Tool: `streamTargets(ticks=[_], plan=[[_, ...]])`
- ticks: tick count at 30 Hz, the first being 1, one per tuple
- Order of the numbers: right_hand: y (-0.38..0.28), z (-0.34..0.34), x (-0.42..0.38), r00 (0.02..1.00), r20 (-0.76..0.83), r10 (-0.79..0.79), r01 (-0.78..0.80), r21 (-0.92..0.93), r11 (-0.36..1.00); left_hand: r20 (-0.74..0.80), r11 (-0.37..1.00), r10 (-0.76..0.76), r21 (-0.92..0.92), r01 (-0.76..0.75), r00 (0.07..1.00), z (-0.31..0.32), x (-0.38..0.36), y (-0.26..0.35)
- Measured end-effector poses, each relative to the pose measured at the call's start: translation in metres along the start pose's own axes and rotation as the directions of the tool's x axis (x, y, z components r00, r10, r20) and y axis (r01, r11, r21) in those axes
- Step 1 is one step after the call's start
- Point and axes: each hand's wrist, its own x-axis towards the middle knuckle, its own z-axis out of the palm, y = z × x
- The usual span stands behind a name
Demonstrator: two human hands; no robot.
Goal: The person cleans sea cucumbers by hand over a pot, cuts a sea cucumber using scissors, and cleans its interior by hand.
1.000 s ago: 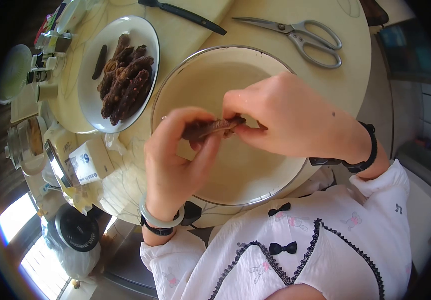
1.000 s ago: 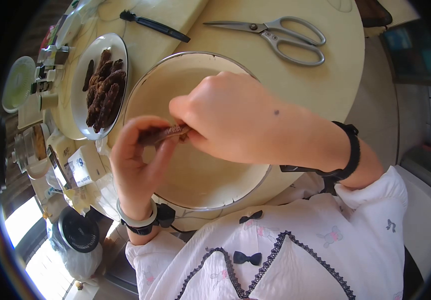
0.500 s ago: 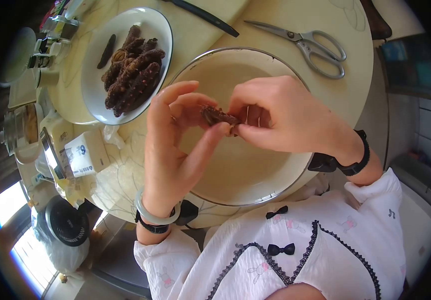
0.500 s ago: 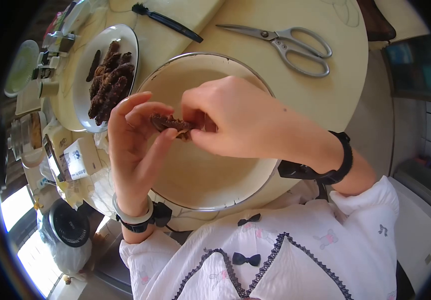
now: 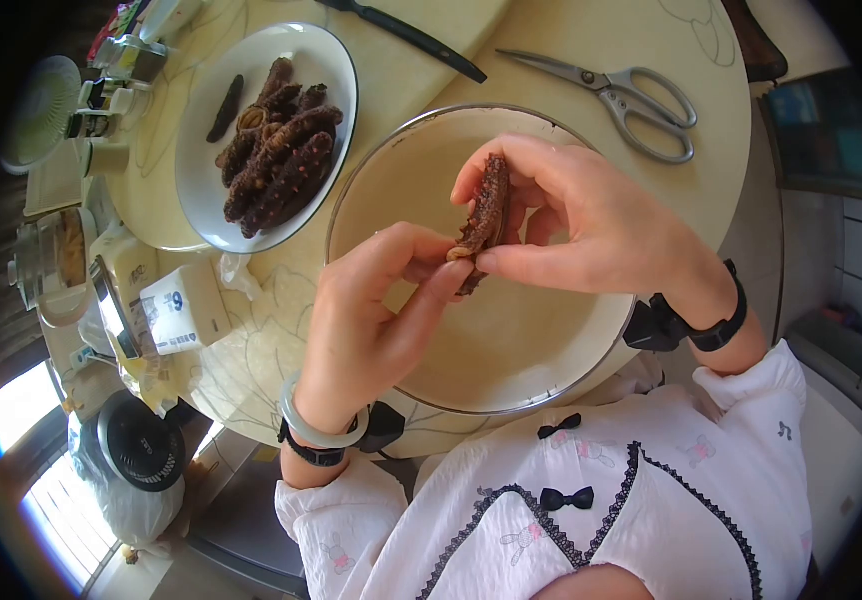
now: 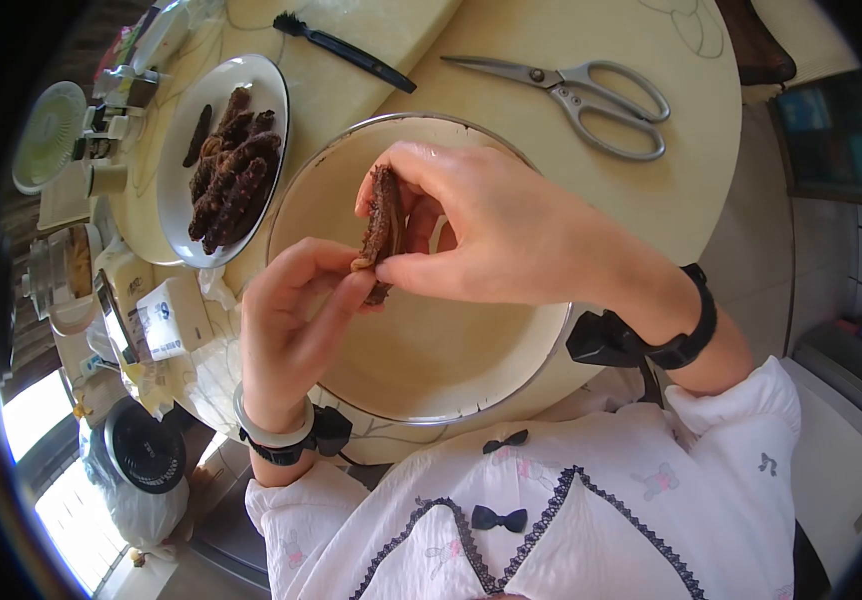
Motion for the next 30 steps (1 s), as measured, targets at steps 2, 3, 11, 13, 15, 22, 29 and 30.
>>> streamTargets(ticks=[2,3,11,13,15,22,29,30], plan=[[-0.005,-0.004,0.0,0.996,0.067,0.06,-0.058,-0.034,0.998,0.02,0.997,-0.047,-0.065,0.048,0.999,-0.001,0.0,0.001],[-0.005,-0.004,0.001,0.996,0.068,0.056,-0.054,-0.035,0.998,0.017,0.997,-0.045,-0.063,0.046,0.999,-0.001,0.001,0.002],[-0.007,-0.003,0.002,0.992,0.084,0.089,-0.088,-0.019,0.996,0.055,0.992,-0.058,-0.113,0.064,0.997,-0.002,0.002,0.002],[-0.007,-0.005,0.002,0.992,0.091,0.082,-0.077,-0.055,0.996,0.053,0.994,-0.048,-0.1,0.054,0.997,-0.001,0.001,0.0],[-0.004,-0.004,0.003,0.992,0.099,0.074,-0.065,-0.091,0.994,0.049,0.995,-0.038,-0.087,0.042,0.998,0.0,0.001,0.001],[0.012,0.012,0.0,0.983,0.06,-0.174,0.177,-0.55,0.816,0.09,0.836,0.228,0.492,-0.242,0.969,0.01,0.003,-0.005],[0.024,0.015,-0.005,0.986,0.151,-0.065,0.159,-0.781,0.604,0.18,0.718,0.04,0.678,-0.154,0.983,0.012,-0.001,-0.005],[0.02,0.013,-0.006,0.985,0.159,-0.062,0.164,-0.785,0.597,0.171,0.723,0.044,0.675,-0.15,0.984,0.011,-0.001,-0.004]])
